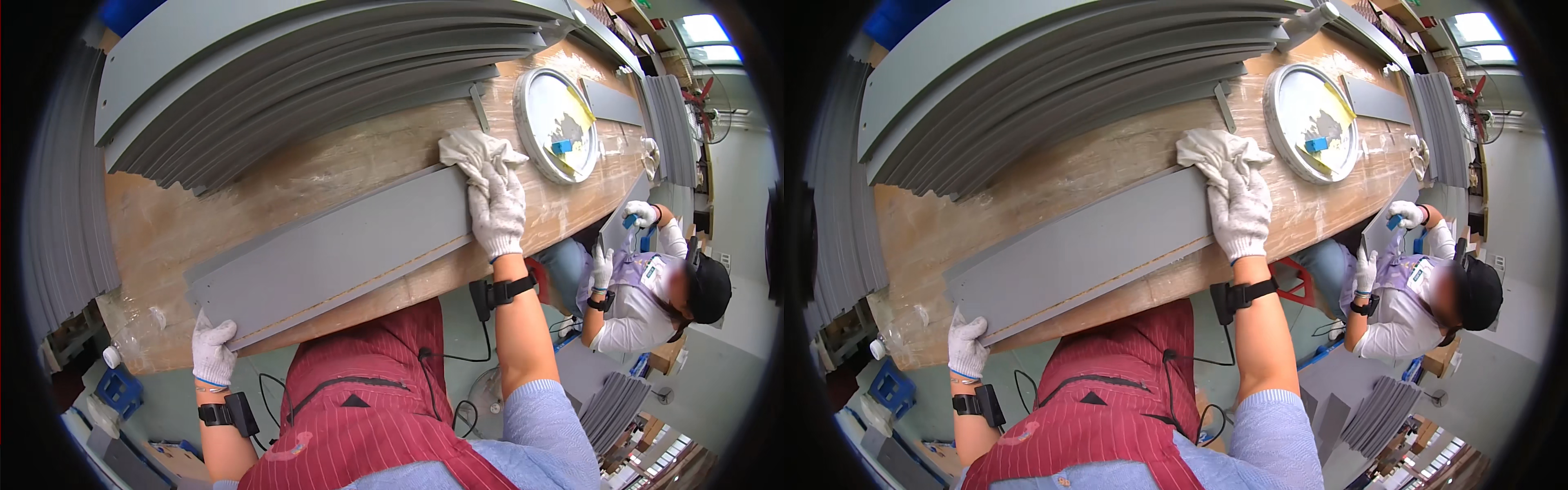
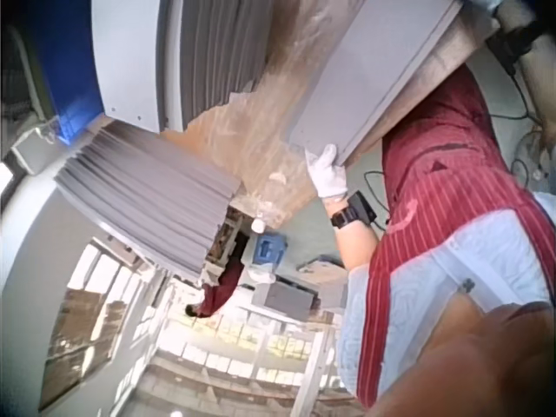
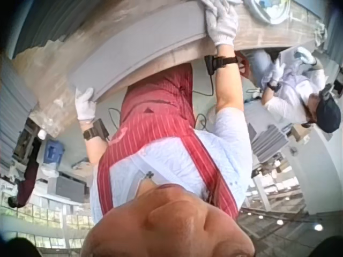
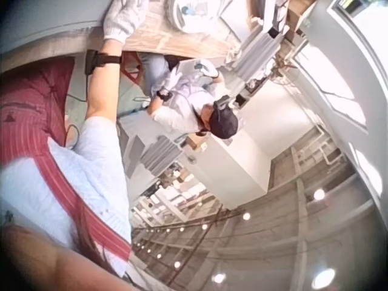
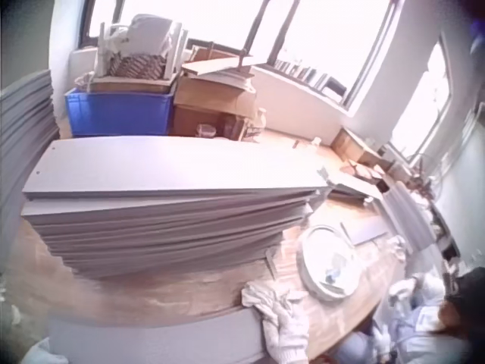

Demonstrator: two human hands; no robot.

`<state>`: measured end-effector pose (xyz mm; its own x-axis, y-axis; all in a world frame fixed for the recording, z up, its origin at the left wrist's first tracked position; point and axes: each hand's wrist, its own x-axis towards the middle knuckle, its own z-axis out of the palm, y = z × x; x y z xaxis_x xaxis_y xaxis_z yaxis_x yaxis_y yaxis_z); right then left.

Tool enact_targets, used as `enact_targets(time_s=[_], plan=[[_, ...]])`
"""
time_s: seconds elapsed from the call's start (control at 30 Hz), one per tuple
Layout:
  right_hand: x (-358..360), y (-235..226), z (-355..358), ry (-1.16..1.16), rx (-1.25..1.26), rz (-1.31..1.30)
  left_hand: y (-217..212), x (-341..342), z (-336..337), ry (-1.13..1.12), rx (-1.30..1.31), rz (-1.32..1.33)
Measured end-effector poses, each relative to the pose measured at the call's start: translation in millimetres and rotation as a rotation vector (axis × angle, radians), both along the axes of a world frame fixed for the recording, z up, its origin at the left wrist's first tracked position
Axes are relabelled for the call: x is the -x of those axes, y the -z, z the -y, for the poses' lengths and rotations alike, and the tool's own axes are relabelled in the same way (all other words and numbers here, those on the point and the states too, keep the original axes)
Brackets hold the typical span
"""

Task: The person sands the edges of gray metal panels using a blue sanding block and wipes them with a white cloth. They repeatedly pick up panels from a stack, sand the edges, wipe the surface, and place them back on the stack.

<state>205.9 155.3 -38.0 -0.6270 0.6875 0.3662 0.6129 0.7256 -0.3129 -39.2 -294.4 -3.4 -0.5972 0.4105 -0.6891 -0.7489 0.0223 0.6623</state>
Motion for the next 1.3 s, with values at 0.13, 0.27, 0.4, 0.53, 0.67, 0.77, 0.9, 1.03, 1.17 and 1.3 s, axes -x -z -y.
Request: enact_targets(time_s=[0.13, 0.27, 0.4, 0.53, 0.67, 0.77, 0.9, 1.03, 1.17, 1.3], plan=[[-43, 15, -80, 0.108, 0.237, 0.152, 10, 2, -2, 0.02, 0.032, -0.018], [-43, -28, -115, 0.044, 0.363, 0.441, 7, -5, -8, 0.013, 0.046, -0.089], [-18, -92, -100, -0.023, 0.163, 0.528, -4, -16, -5, -0.065, 0.054, -0.172], [33, -149, -48, -0.505, 0.022, 0.309, -51, -15, -10, -0.089, 0.005, -0.304], [75, -149, -9, -0.933, 0.323, 0.534, -131, -3, -28, 0.058, -0.012, -0.434], [73, -149, 7, -0.837, 0.744, 0.547, -154, 7, -15, 0.129, -0.002, -0.571], [87, -197, 50, -0.795, 0.933, 0.49, -182, 25, -1, -0.264, -0.459, -0.737], [133, -246, 107, -0.772, 1.245, 0.166, -221, 49, -15, -0.145, -0.802, -0.667], [215, -274, 189, -0.796, 1.458, -0.21, -211, 26, -21, 0.141, -0.551, -0.667], [310, -310, 265, -0.777, 1.497, -0.485, -238, 36, 46, 0.387, -0.189, -0.509]])
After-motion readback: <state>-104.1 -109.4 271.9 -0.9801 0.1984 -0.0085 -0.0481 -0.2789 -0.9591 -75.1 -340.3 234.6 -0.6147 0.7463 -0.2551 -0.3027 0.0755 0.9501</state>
